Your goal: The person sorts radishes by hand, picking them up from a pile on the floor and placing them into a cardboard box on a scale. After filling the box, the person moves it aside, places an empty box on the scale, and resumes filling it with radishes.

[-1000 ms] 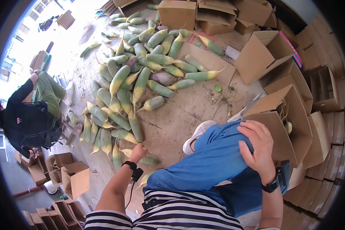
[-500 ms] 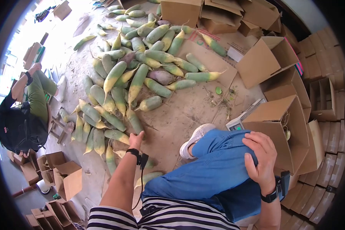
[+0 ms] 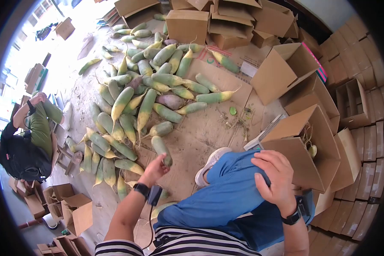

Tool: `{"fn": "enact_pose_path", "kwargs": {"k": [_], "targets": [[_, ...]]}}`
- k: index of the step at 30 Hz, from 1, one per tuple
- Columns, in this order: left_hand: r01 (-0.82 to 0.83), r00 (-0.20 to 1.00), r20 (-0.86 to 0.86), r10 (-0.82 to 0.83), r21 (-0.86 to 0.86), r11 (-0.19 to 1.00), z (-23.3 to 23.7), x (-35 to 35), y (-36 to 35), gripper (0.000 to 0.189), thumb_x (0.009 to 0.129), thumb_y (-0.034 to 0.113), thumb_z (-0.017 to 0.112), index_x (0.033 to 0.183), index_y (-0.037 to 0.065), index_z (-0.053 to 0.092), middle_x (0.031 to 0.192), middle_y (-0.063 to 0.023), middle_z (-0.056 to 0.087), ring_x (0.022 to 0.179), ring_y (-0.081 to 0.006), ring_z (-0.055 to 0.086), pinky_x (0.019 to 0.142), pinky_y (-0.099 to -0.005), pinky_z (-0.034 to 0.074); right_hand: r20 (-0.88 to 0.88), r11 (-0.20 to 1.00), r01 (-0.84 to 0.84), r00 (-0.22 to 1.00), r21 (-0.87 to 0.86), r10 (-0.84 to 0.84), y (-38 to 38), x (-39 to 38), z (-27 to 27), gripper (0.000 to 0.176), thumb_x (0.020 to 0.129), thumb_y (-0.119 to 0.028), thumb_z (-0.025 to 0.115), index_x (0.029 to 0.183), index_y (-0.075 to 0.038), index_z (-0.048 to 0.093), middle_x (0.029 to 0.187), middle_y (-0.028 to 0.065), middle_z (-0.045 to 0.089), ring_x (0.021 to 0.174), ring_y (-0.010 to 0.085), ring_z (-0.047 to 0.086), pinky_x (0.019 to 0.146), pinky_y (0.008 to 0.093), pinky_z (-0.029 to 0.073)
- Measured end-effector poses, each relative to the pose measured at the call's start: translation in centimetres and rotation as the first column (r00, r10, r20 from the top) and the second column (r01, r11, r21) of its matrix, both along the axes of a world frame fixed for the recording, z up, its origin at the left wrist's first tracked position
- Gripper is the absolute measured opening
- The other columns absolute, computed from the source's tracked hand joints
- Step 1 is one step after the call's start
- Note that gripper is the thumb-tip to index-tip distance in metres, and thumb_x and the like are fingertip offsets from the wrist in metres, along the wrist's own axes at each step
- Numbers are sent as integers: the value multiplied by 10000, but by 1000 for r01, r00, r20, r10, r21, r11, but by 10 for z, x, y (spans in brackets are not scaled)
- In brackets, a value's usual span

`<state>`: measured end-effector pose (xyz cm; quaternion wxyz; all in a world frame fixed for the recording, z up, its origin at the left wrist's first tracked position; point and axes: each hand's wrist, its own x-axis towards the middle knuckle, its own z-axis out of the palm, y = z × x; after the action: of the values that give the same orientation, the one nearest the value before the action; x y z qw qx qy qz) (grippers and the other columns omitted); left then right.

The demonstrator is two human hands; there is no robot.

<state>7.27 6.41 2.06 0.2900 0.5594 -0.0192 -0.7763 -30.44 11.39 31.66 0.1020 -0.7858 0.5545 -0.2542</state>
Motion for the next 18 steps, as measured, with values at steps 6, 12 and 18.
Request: {"fn": "enact_pose_path", "kwargs": {"k": [6,12,18], "targets": [[418,896,141,-421,-591,690,146,-72,2,444,878,216,730,1239,32,547,1056,-12,623,946,-120,604,826,-302,504,31,999,0,1000,-38,1,6,0,-7,277,770,-201,679,1009,-63,703,1081,109,674,1036,311,623,927,424,481],[655,734,653,-189,-753,-58,277,-170,-16,583,736,106,797,1240,-29,538,1087,-105,604,992,-221,617,839,-333,518,455,990,127,879,62,-141,16,-14,8,509,839,-326,730,1219,-17,590,1161,133,647,1123,286,596,997,407,436],[717,655,755,30,-609,-339,338,-271,7,670,703,243,833,1244,-19,537,1164,-169,569,1128,-354,542,938,-395,475,762,945,268,567,188,-313,32,-73,59,691,777,-316,823,1300,4,503,1145,137,665,1042,207,638,935,330,480]]}}
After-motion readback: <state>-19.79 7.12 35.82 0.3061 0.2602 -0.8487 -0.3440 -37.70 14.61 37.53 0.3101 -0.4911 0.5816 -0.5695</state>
